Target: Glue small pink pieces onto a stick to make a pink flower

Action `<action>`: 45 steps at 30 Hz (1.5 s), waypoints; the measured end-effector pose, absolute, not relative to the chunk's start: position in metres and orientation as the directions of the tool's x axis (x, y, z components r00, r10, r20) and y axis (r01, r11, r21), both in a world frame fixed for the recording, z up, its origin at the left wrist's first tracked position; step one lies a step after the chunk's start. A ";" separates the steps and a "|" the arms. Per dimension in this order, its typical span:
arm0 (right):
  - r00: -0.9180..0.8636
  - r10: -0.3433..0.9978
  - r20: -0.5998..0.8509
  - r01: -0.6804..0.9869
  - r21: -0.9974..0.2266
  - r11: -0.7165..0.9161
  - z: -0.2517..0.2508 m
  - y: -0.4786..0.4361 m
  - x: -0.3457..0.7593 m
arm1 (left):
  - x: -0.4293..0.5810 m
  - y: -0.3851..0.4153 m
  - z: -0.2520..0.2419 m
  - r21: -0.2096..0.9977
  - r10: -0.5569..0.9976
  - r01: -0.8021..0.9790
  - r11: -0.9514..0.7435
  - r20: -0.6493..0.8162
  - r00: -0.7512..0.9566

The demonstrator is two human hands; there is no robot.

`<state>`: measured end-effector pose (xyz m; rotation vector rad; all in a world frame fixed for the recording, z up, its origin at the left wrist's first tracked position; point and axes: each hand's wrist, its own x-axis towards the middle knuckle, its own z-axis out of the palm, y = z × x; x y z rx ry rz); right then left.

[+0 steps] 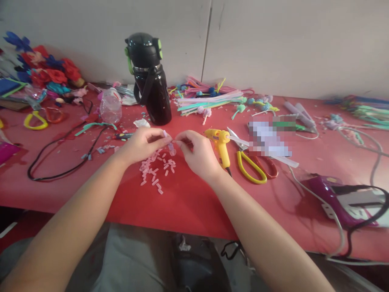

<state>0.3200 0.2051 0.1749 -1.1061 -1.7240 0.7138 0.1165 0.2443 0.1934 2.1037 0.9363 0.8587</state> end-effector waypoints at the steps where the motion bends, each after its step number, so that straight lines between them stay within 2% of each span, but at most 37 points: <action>1: -0.156 0.908 0.390 0.370 -0.829 0.420 0.174 0.206 0.320 | 0.117 0.244 0.194 0.777 0.793 0.349 -0.523 0.293 0.535; 6: -0.162 0.899 0.407 0.470 -0.769 0.432 0.174 0.209 0.322 | 0.119 0.243 0.194 0.785 0.789 0.341 -0.517 0.284 0.544; 12: -0.206 0.893 0.401 0.489 -0.748 0.449 0.177 0.208 0.321 | 0.120 0.242 0.194 0.807 0.799 0.329 -0.490 0.264 0.540; 17: -0.204 0.922 0.331 0.392 -0.835 0.386 0.181 0.204 0.321 | 0.120 0.240 0.197 0.827 0.806 0.319 -0.463 0.243 0.540; 26: -0.345 0.908 0.238 0.131 -0.945 0.298 0.189 0.204 0.324 | 0.124 0.237 0.203 0.806 0.784 0.289 -0.517 0.310 0.538; 31: -0.199 0.964 0.176 0.165 -0.964 0.210 0.191 0.204 0.325 | 0.120 0.241 0.200 0.800 0.821 0.307 -0.515 0.358 0.445; 35: -0.093 0.987 0.127 0.070 -0.988 0.134 0.187 0.206 0.326 | 0.117 0.244 0.198 0.788 0.844 0.326 -0.522 0.424 0.328; 39: -0.074 0.993 0.095 0.011 -0.995 0.096 0.182 0.209 0.326 | 0.117 0.244 0.197 0.814 0.855 0.296 -0.500 0.411 0.316; 45: 0.002 0.996 0.084 0.095 -0.992 0.083 0.179 0.210 0.326 | 0.117 0.244 0.197 0.822 0.859 0.287 -0.492 0.406 0.311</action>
